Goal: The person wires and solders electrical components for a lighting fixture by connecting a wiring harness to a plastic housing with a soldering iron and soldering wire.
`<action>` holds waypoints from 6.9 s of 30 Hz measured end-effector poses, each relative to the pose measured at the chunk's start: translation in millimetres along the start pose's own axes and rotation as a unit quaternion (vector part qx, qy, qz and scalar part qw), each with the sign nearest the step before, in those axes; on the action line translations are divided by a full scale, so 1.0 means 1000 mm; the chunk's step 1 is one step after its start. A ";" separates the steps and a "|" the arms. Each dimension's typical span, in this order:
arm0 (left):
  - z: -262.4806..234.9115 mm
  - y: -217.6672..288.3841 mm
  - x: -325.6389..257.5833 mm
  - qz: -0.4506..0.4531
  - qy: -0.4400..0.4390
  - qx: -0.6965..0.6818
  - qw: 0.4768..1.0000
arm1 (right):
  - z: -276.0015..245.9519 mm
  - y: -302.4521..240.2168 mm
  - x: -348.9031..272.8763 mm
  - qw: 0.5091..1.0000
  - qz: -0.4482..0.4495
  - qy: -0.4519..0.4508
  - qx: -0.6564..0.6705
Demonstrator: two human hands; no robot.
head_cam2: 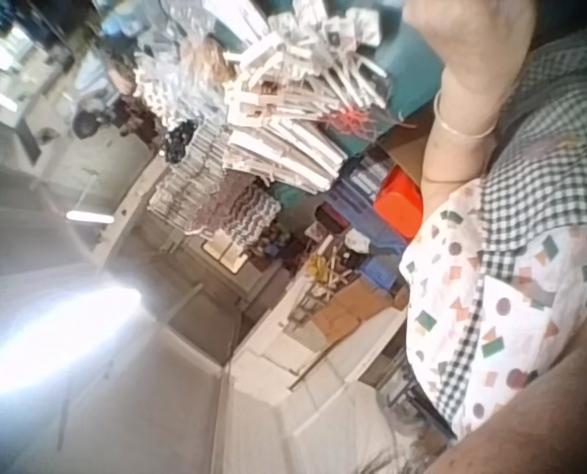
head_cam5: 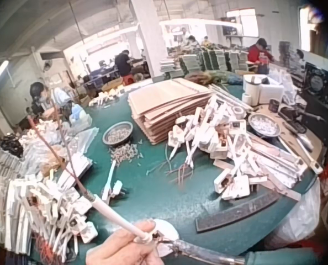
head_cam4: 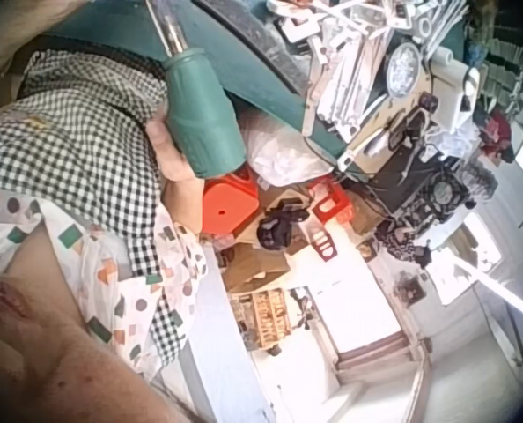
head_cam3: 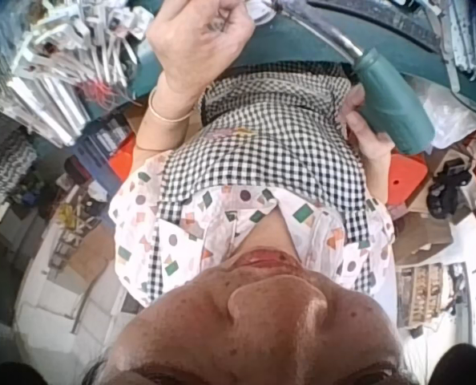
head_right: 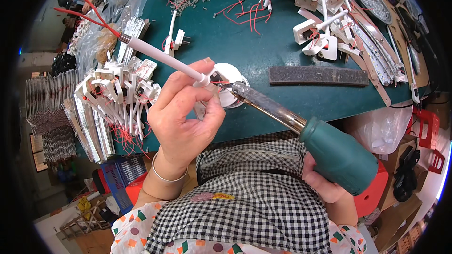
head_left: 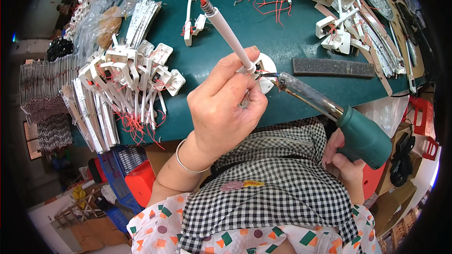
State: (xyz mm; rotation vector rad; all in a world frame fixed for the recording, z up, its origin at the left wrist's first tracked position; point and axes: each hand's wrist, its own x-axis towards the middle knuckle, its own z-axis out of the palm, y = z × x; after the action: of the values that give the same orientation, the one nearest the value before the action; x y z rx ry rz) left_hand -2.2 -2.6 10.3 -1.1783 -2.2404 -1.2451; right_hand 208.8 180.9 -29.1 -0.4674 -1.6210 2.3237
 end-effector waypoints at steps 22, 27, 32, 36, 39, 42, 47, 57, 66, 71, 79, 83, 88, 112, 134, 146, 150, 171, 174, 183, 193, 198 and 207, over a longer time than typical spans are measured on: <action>-0.003 0.001 0.001 -0.005 -0.007 -0.011 1.000 | -0.008 -0.001 -0.004 1.000 -0.002 0.014 -0.011; -0.002 0.002 0.001 -0.005 -0.005 -0.010 1.000 | -0.009 -0.012 0.005 0.997 -0.047 -0.001 0.058; -0.002 0.001 0.001 -0.006 -0.006 -0.002 1.000 | -0.001 -0.006 0.021 0.990 -0.120 -0.017 0.067; -0.001 0.001 0.002 0.000 -0.010 0.002 1.000 | 0.021 -0.003 0.035 0.991 -0.132 0.017 0.023; -0.003 0.003 0.002 -0.003 -0.012 0.004 1.000 | 0.029 0.004 0.055 0.980 -0.193 -0.019 -0.052; -0.005 0.003 0.004 0.003 -0.012 0.003 1.000 | 0.046 0.009 0.074 0.967 -0.221 -0.015 -0.123; -0.008 0.004 0.003 -0.030 -0.022 -0.025 0.999 | 0.065 0.018 0.093 0.972 -0.189 0.013 -0.141; -0.014 0.016 -0.004 -0.154 -0.091 -0.147 0.973 | 0.081 0.025 0.094 0.968 -0.199 -0.014 -0.152; -0.027 0.003 -0.006 -0.250 -0.168 -0.313 0.901 | 0.083 0.032 0.092 0.991 -0.122 -0.047 -0.022; -0.023 0.007 -0.009 -0.250 -0.142 -0.281 0.916 | 0.088 0.030 0.093 0.989 -0.123 -0.029 -0.080; -0.006 0.012 -0.011 -0.161 -0.072 -0.164 0.971 | 0.080 0.027 0.086 0.970 -0.161 0.015 -0.181; -0.006 0.011 -0.013 -0.119 -0.053 -0.140 0.981 | 0.056 -0.002 0.065 0.990 -0.140 0.017 -0.022; -0.015 0.013 -0.003 -0.084 -0.028 -0.046 0.995 | 0.020 -0.030 0.032 0.989 -0.144 -0.002 0.043; -0.012 0.013 -0.002 -0.075 -0.045 0.054 0.995 | 0.056 -0.002 0.066 0.980 -0.115 -0.116 0.117; -0.007 0.023 -0.009 -0.097 -0.026 0.050 0.994 | 0.099 0.024 0.101 0.886 -0.326 0.042 -0.326; -0.034 0.015 0.008 -0.183 -0.125 -0.083 0.972 | 0.090 0.041 0.125 0.943 -0.232 0.000 -0.237; -0.027 0.016 0.006 -0.191 -0.078 -0.102 0.973 | 0.087 0.043 0.122 0.946 -0.223 0.006 -0.236; -0.014 0.015 0.001 -0.102 -0.031 -0.015 0.994 | -0.015 -0.033 -0.009 0.996 -0.046 0.039 0.059; -0.014 0.016 0.000 -0.105 -0.035 -0.012 0.994 | -0.006 -0.032 -0.007 0.997 -0.032 0.042 0.059; -0.016 0.016 0.002 -0.092 -0.038 -0.013 0.995 | 0.009 -0.038 0.005 0.998 -0.008 0.046 0.042; -0.012 0.013 -0.001 -0.086 -0.030 -0.005 0.996 | 0.000 -0.029 0.009 1.000 -0.012 -0.012 0.018; -0.014 0.016 0.003 -0.088 -0.036 -0.007 0.995 | -0.006 -0.038 0.007 0.996 -0.053 0.035 0.070; -0.013 0.016 0.002 -0.089 -0.046 -0.010 0.995 | 0.004 -0.025 0.021 0.993 -0.089 0.015 0.077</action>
State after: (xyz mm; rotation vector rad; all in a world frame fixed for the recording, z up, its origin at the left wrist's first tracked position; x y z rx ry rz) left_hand 7.4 -8.0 27.6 -1.0849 -2.4516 -1.3064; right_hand 189.4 194.3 -6.7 -0.3090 -1.3951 2.2743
